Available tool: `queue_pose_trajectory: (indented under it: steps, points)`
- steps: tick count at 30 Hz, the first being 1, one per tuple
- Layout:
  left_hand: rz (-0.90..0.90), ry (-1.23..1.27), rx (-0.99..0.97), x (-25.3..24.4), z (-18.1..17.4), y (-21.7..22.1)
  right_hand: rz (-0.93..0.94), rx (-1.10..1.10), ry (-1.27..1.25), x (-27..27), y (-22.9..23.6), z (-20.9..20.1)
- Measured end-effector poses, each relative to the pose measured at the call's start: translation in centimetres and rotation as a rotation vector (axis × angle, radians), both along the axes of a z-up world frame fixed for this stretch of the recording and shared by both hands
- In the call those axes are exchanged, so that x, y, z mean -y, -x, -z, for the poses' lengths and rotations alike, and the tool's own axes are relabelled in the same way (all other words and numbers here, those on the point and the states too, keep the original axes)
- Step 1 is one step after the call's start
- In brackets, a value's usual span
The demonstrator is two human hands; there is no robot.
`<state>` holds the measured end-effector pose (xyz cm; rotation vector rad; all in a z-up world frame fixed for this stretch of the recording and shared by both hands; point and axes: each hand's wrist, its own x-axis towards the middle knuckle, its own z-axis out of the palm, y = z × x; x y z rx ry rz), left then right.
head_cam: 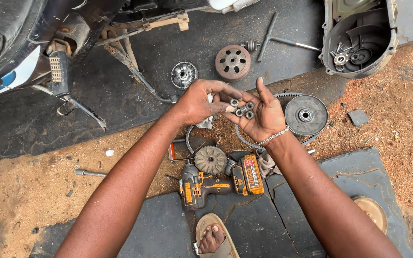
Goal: The recorder is disassembling and repairing the belt-drive transmission of a scooter, involving removing the cover, cleaning components, and inspecting the belt and pulleys.
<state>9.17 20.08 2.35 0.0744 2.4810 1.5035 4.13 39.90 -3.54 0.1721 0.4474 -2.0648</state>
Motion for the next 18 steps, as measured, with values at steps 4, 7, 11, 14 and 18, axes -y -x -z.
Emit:
queue_pose_trajectory:
  steps: [4, 7, 11, 14, 18]
  points:
    - [-0.017, -0.004, -0.016, 0.2, 0.2, -0.3, -0.032, -0.018, 0.018, 0.2, -0.2, -0.5]
    - [0.001, 0.0, -0.07, 0.4, 0.4, -0.4, -0.047, -0.024, 0.046, 0.3, -0.3, -0.4]
    - [-0.03, 0.091, -0.041, 0.1, -0.4, -0.5, -0.077, -0.029, 0.124, 0.3, -0.4, 0.6]
    - [-0.038, 0.071, -0.012, 0.0, -1.0, -0.5, -0.067, -0.011, 0.059, 0.5, -0.8, -0.5]
    - [0.01, 0.223, -0.078, 0.1, -1.2, -0.7, -0.052, 0.013, 0.021, 0.6, -0.9, 0.9]
